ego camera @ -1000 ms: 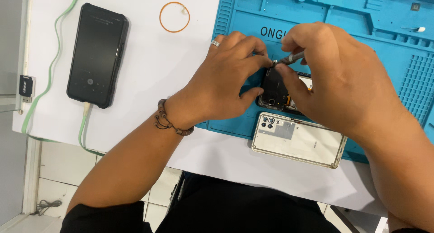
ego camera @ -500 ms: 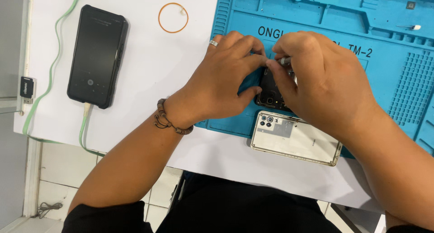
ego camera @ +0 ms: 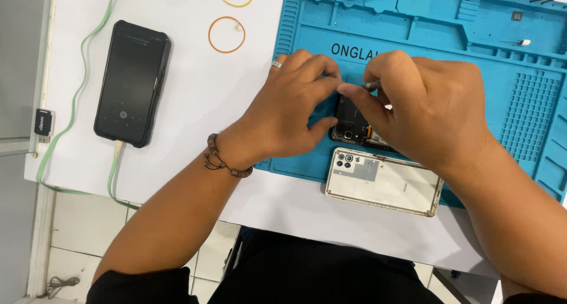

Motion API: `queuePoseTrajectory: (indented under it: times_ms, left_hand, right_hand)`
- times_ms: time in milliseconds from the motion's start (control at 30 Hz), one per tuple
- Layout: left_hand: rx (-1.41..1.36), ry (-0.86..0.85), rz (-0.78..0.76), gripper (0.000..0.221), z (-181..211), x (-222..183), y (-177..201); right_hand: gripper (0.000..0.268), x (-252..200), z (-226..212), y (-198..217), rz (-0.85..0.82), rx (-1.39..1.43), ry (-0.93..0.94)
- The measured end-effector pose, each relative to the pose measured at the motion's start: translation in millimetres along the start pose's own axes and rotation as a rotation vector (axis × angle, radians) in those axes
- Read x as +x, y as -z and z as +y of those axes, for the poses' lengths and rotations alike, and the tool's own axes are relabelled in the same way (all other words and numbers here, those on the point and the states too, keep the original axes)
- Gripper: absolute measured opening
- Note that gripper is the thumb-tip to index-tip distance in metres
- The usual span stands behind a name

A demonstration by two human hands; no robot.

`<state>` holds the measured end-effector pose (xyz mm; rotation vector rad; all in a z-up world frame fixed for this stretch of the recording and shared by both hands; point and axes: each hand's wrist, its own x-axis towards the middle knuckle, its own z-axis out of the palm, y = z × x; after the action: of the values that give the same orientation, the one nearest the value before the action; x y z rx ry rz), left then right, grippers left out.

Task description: The person uses a screwdriver to remove screws from a disassembled smartphone placed on a blue work mat. The person manipulates the phone's internal components, including the battery and camera module, while the phone's back cover rests nearby.

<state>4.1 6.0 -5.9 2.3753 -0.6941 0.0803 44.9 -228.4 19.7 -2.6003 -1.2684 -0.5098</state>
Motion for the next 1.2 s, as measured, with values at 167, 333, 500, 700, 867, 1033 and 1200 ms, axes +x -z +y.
queuePoseTrajectory:
  times_ms: [167,333,500,700,867,1033,1200]
  left_hand:
    - [0.003,0.003,0.012,0.049,0,-1,-1]
    - [-0.006,0.012,0.006,0.045,1,-1,-1]
    - [-0.019,0.008,0.017,0.037,1,0,-2]
    - [-0.025,0.004,0.023,0.039,0,-1,-3]
    - [-0.005,0.019,-0.003,0.046,1,-1,-2]
    - [-0.024,0.018,-0.001,0.038,2,-1,0]
    - [-0.02,0.026,-0.007,0.037,2,1,0]
  right_hand:
    - [0.029,5,-1,2,0.0,0.038,-0.017]
    - [0.031,8,-3,5,-0.058,0.125,-0.054]
    - [0.027,19,-8,25,-0.161,0.267,0.032]
    - [0.039,16,-8,26,-0.174,0.174,-0.029]
    - [0.028,16,-9,16,-0.101,0.215,-0.018]
    - [0.018,28,-14,47,-0.298,0.335,-0.021]
    - [0.023,20,-11,30,-0.203,0.18,0.001]
